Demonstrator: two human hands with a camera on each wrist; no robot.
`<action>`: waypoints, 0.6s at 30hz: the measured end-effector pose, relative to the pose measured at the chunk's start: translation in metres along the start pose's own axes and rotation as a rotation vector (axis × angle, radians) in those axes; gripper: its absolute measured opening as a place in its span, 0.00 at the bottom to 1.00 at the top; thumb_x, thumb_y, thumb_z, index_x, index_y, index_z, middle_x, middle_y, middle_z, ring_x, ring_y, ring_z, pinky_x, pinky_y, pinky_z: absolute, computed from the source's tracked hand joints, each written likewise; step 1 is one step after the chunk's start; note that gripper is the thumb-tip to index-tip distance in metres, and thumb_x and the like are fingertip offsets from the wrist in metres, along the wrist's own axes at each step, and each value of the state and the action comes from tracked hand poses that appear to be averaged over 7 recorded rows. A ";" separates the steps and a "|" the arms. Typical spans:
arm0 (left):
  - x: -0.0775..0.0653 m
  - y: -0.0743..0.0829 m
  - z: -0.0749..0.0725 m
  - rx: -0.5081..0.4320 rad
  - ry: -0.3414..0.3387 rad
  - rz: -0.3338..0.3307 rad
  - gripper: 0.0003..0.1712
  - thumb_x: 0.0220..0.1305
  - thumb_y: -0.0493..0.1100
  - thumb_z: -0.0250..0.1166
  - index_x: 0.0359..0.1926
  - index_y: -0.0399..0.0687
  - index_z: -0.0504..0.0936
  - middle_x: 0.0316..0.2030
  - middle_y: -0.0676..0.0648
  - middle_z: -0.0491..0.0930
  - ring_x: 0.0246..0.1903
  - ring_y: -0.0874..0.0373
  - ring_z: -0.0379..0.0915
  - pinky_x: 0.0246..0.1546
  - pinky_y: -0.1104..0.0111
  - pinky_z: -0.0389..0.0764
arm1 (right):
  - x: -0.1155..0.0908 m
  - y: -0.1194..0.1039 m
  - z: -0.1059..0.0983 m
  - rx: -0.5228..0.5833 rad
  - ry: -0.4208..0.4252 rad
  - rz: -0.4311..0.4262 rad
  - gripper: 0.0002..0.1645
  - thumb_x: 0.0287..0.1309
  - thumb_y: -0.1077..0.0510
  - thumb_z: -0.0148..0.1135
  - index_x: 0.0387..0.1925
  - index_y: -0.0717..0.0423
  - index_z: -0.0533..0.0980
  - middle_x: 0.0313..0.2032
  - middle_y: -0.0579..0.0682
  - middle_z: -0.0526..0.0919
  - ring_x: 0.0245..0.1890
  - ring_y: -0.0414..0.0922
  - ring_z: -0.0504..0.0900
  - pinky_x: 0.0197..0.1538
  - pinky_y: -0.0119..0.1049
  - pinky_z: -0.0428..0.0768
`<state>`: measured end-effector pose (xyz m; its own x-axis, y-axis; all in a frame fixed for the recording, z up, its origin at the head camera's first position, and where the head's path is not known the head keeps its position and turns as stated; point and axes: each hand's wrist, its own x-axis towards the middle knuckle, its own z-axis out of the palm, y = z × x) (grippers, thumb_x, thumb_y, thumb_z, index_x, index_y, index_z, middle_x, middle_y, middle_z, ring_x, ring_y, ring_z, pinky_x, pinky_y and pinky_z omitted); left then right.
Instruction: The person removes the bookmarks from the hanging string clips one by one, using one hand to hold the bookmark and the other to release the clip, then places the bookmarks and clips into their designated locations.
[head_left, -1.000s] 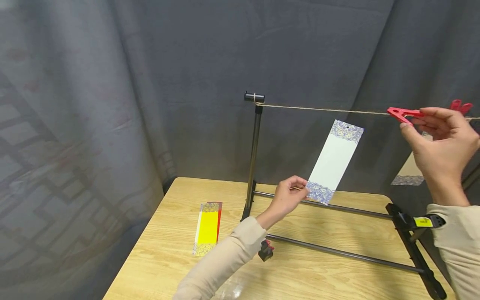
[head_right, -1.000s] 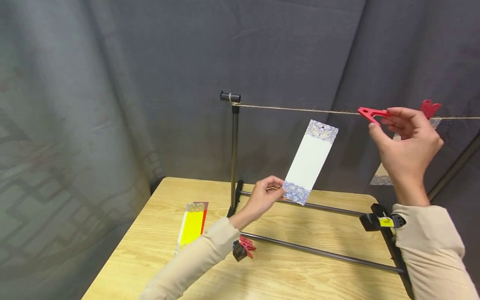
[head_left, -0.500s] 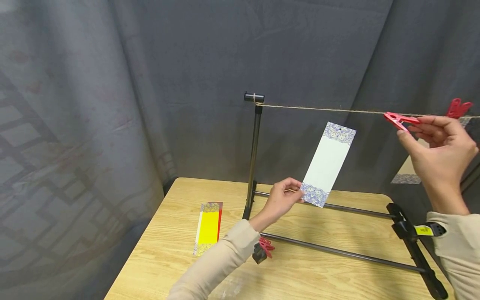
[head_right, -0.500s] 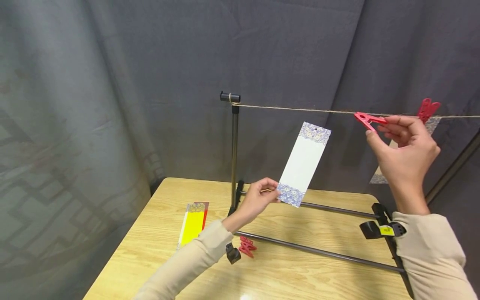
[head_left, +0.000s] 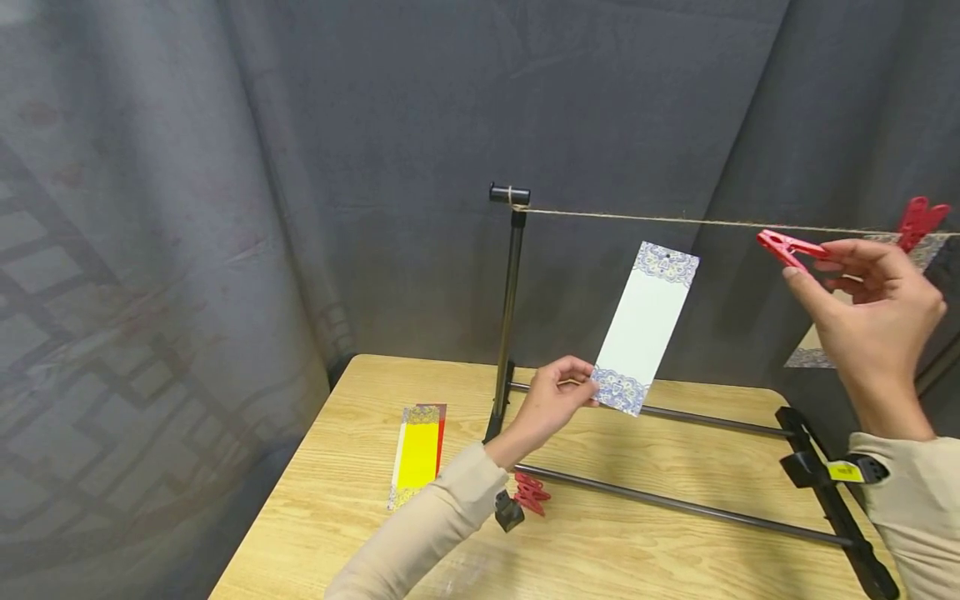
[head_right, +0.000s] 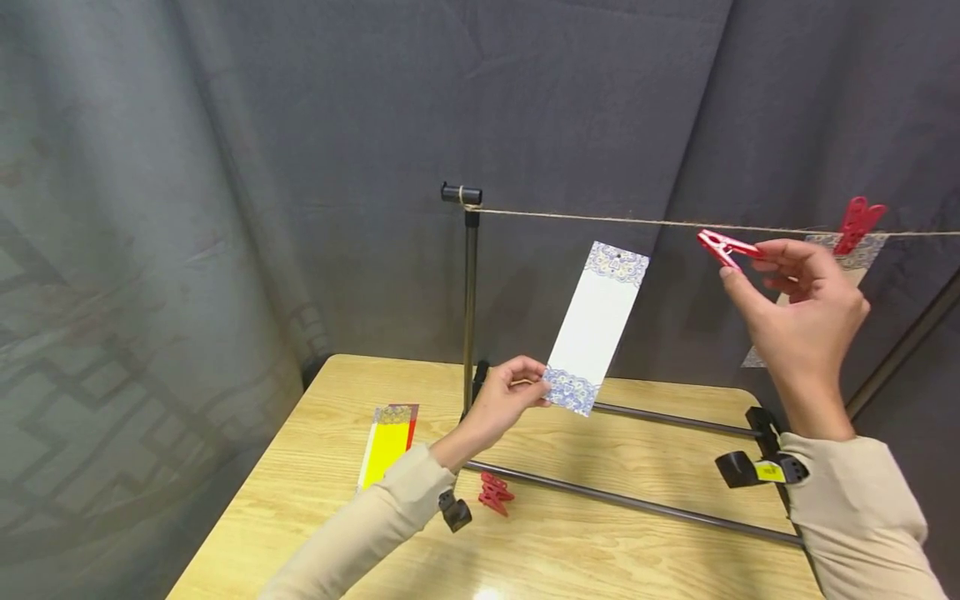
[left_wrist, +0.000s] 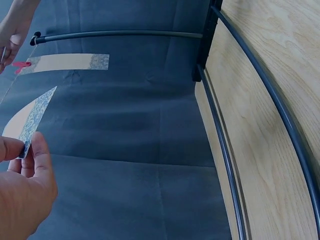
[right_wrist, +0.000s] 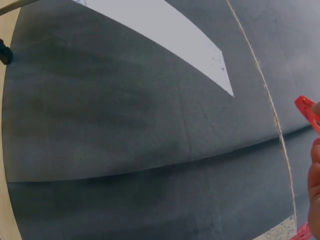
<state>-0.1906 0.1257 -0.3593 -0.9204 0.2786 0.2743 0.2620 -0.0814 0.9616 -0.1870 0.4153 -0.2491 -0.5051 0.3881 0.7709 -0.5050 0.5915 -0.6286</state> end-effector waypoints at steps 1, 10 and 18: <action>-0.001 0.000 -0.001 -0.005 0.003 0.000 0.06 0.62 0.27 0.62 0.41 0.31 0.78 0.31 0.50 0.77 0.30 0.54 0.81 0.37 0.65 0.84 | -0.001 -0.001 0.000 -0.005 -0.002 0.000 0.23 0.50 0.62 0.73 0.51 0.51 0.81 0.43 0.32 0.79 0.40 0.31 0.76 0.45 0.19 0.73; -0.006 0.001 -0.005 -0.045 0.030 0.000 0.07 0.62 0.26 0.61 0.42 0.29 0.77 0.32 0.48 0.77 0.30 0.55 0.79 0.39 0.62 0.84 | -0.004 -0.004 0.002 0.017 -0.001 -0.011 0.23 0.47 0.61 0.75 0.49 0.52 0.83 0.39 0.31 0.79 0.38 0.30 0.76 0.40 0.19 0.71; -0.013 0.003 -0.010 -0.072 0.034 -0.013 0.08 0.62 0.26 0.61 0.43 0.28 0.76 0.32 0.48 0.76 0.30 0.60 0.78 0.41 0.59 0.84 | -0.010 -0.005 0.005 0.032 -0.017 -0.009 0.23 0.47 0.63 0.75 0.49 0.55 0.82 0.35 0.29 0.78 0.34 0.29 0.75 0.37 0.21 0.70</action>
<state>-0.1810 0.1118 -0.3596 -0.9334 0.2471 0.2603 0.2296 -0.1467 0.9622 -0.1828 0.4052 -0.2542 -0.5121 0.3707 0.7748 -0.5312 0.5721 -0.6249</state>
